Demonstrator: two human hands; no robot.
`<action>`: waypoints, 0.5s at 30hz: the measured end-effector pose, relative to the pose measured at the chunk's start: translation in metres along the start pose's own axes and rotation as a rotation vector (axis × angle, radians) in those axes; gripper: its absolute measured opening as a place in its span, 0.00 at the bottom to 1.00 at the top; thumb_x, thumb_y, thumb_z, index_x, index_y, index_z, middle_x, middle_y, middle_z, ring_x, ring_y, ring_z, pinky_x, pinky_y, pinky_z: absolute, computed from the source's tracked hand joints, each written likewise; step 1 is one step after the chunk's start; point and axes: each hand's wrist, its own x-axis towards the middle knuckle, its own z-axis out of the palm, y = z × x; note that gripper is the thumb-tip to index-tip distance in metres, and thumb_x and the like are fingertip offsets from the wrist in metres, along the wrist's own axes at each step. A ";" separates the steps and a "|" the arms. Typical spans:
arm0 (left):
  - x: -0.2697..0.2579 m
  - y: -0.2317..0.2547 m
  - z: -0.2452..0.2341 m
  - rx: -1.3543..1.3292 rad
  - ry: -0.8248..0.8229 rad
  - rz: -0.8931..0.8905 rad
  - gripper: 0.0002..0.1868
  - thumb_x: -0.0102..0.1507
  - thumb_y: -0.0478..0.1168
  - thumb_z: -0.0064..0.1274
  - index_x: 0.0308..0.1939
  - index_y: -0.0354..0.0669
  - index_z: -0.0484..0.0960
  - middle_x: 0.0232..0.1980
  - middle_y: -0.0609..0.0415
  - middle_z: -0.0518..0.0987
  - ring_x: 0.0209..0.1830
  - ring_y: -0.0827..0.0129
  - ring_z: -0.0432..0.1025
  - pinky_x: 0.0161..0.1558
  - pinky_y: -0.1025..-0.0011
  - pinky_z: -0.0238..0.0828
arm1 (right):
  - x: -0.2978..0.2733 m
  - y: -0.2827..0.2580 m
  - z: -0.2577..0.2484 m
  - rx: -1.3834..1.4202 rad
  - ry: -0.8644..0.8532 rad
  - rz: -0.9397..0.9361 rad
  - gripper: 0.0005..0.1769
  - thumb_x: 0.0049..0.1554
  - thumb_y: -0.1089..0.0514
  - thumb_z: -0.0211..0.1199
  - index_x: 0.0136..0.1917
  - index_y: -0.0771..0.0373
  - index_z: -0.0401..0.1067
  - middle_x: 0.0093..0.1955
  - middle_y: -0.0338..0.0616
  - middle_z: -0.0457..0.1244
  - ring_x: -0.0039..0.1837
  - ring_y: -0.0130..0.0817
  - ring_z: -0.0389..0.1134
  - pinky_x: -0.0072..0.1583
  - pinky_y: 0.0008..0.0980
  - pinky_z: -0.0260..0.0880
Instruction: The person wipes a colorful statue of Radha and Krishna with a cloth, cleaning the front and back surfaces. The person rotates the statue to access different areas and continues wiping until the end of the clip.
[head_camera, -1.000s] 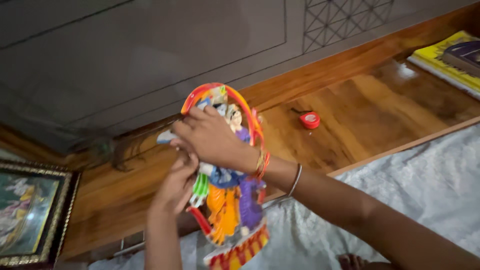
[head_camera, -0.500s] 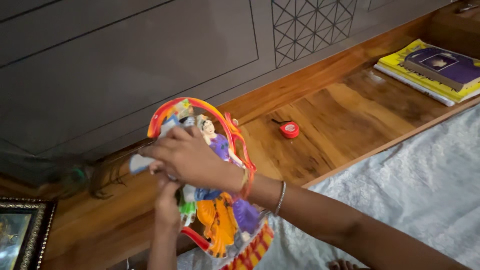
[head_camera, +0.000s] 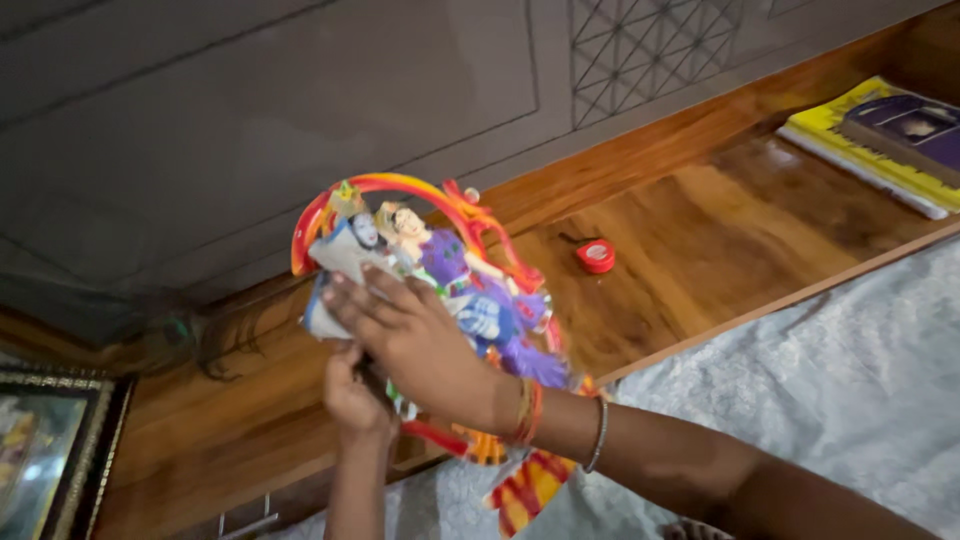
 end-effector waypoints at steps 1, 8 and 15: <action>0.002 0.001 -0.001 0.000 -0.017 0.033 0.31 0.65 0.44 0.35 0.72 0.40 0.66 0.72 0.48 0.70 0.71 0.60 0.66 0.71 0.61 0.59 | -0.006 0.000 0.002 -0.005 -0.016 -0.012 0.34 0.57 0.60 0.59 0.77 0.59 0.64 0.80 0.41 0.57 0.80 0.45 0.57 0.73 0.49 0.59; 0.019 0.022 0.000 0.105 0.067 0.271 0.24 0.72 0.52 0.40 0.67 0.42 0.67 0.66 0.49 0.73 0.62 0.62 0.72 0.63 0.61 0.70 | -0.051 0.007 0.010 0.248 -0.094 -0.092 0.23 0.53 0.63 0.65 0.63 0.60 0.75 0.69 0.44 0.67 0.64 0.47 0.62 0.66 0.43 0.63; 0.016 0.020 0.010 0.317 0.225 0.329 0.29 0.74 0.52 0.43 0.74 0.38 0.61 0.61 0.48 0.71 0.54 0.63 0.67 0.54 0.64 0.66 | -0.006 0.036 0.000 0.521 0.268 0.166 0.18 0.66 0.61 0.61 0.69 0.60 0.72 0.71 0.44 0.67 0.71 0.42 0.65 0.72 0.42 0.63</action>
